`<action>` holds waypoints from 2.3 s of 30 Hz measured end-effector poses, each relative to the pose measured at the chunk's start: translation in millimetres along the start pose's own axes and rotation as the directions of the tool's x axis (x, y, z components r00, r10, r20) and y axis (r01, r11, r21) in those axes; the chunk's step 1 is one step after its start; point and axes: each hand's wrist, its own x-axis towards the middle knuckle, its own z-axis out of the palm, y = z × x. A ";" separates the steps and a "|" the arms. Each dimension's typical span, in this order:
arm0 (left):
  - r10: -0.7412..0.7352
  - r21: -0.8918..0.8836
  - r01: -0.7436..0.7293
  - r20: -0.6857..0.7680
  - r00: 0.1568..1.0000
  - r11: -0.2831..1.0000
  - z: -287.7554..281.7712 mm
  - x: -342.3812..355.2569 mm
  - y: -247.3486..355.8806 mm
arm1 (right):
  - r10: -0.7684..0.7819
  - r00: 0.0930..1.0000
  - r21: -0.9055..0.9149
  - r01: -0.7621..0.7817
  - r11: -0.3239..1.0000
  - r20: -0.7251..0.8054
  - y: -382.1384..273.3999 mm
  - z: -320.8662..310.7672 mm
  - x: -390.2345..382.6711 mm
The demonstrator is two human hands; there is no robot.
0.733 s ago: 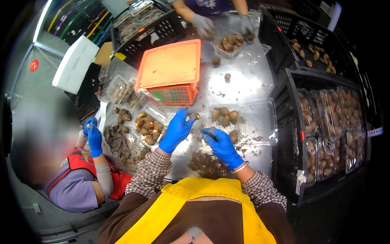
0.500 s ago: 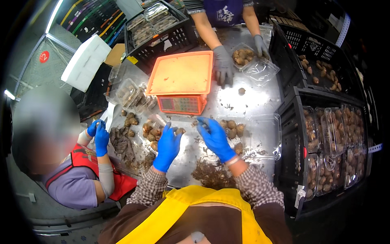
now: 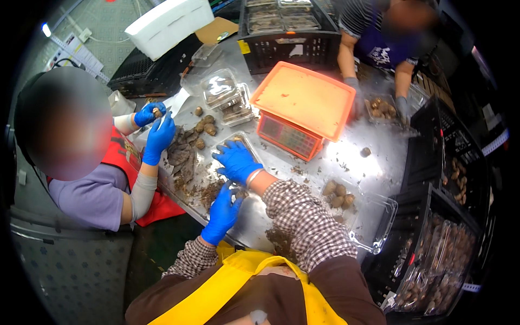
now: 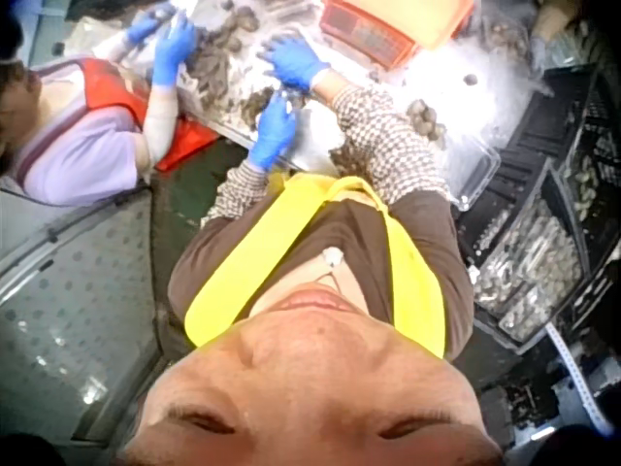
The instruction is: The person cleans and sorts chestnuts at a metal table by hand, removing debris from individual nuts and placing the cleaned items into plastic containers or onto a scale.
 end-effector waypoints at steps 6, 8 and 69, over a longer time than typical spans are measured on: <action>0.018 0.132 -0.025 0.057 0.998 0.991 6.2 -14.9 -8.0 | 0.239 0.951 -0.150 -0.211 0.966 0.198 9.5 22.0 62.2; 0.058 0.135 -0.064 0.042 0.997 0.989 7.8 -18.6 -9.2 | 0.282 0.903 -0.106 -0.262 0.959 0.324 17.6 17.5 78.4; -0.067 -0.750 0.467 0.497 0.865 0.467 57.8 -27.2 98.0 | 0.708 0.390 0.591 -0.389 0.707 -0.589 -63.2 -64.2 -212.6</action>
